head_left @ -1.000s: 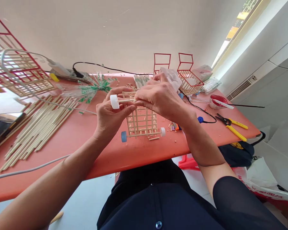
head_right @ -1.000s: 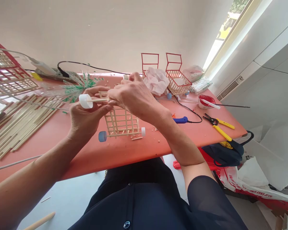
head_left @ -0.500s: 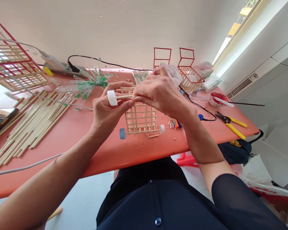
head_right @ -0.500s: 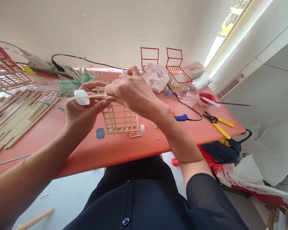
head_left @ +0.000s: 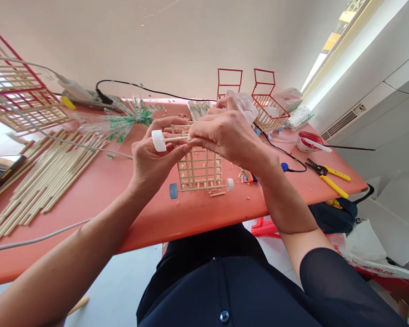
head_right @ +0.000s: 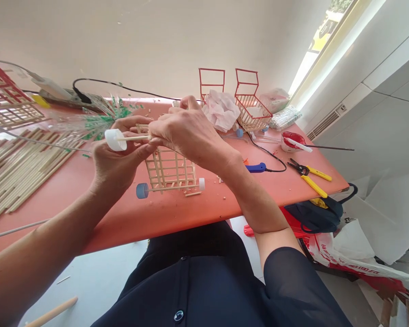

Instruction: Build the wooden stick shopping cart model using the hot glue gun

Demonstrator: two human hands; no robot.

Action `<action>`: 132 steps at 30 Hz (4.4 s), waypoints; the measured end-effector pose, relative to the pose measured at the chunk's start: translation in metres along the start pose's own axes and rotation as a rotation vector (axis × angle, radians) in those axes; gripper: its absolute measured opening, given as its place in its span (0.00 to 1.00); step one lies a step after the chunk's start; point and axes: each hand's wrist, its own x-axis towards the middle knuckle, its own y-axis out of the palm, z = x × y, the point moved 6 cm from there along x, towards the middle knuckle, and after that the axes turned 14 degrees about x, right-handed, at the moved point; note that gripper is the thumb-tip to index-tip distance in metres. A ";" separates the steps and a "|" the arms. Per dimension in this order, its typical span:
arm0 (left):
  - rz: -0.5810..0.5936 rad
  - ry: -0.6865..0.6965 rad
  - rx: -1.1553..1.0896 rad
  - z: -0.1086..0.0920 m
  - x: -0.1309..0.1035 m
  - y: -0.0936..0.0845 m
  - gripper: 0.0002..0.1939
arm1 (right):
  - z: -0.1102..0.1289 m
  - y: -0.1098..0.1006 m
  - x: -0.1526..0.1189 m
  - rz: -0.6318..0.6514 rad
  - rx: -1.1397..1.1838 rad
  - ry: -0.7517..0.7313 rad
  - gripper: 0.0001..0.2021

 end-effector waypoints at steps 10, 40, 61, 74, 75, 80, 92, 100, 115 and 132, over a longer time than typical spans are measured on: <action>0.016 0.008 0.013 -0.001 0.002 0.000 0.11 | -0.001 0.001 -0.002 0.043 -0.021 0.033 0.24; 0.034 0.112 0.137 -0.001 0.001 -0.003 0.09 | -0.005 -0.003 -0.001 -0.008 -0.014 0.013 0.22; -0.006 0.067 0.093 -0.001 0.002 -0.001 0.08 | -0.020 0.003 0.002 -0.147 0.102 -0.058 0.37; -0.003 0.071 0.141 -0.002 0.000 -0.003 0.05 | -0.018 0.005 0.001 -0.084 0.037 -0.021 0.35; -0.003 0.070 0.152 -0.002 0.000 -0.003 0.05 | -0.020 0.006 0.002 -0.100 0.044 -0.033 0.35; 0.002 0.049 0.127 0.001 -0.001 -0.003 0.05 | -0.021 0.008 0.004 -0.095 0.013 0.018 0.29; 0.077 0.163 0.193 0.004 0.000 0.002 0.22 | -0.012 0.000 0.001 -0.009 -0.084 0.038 0.19; 0.051 0.145 0.149 -0.001 0.000 0.002 0.22 | -0.004 -0.004 0.000 0.070 -0.122 0.099 0.19; 0.014 0.044 0.064 0.000 -0.002 0.003 0.10 | -0.009 -0.003 0.000 0.011 -0.035 0.055 0.24; -0.006 0.052 0.132 -0.006 -0.003 0.005 0.06 | -0.040 -0.009 -0.010 -0.210 -0.003 -0.080 0.40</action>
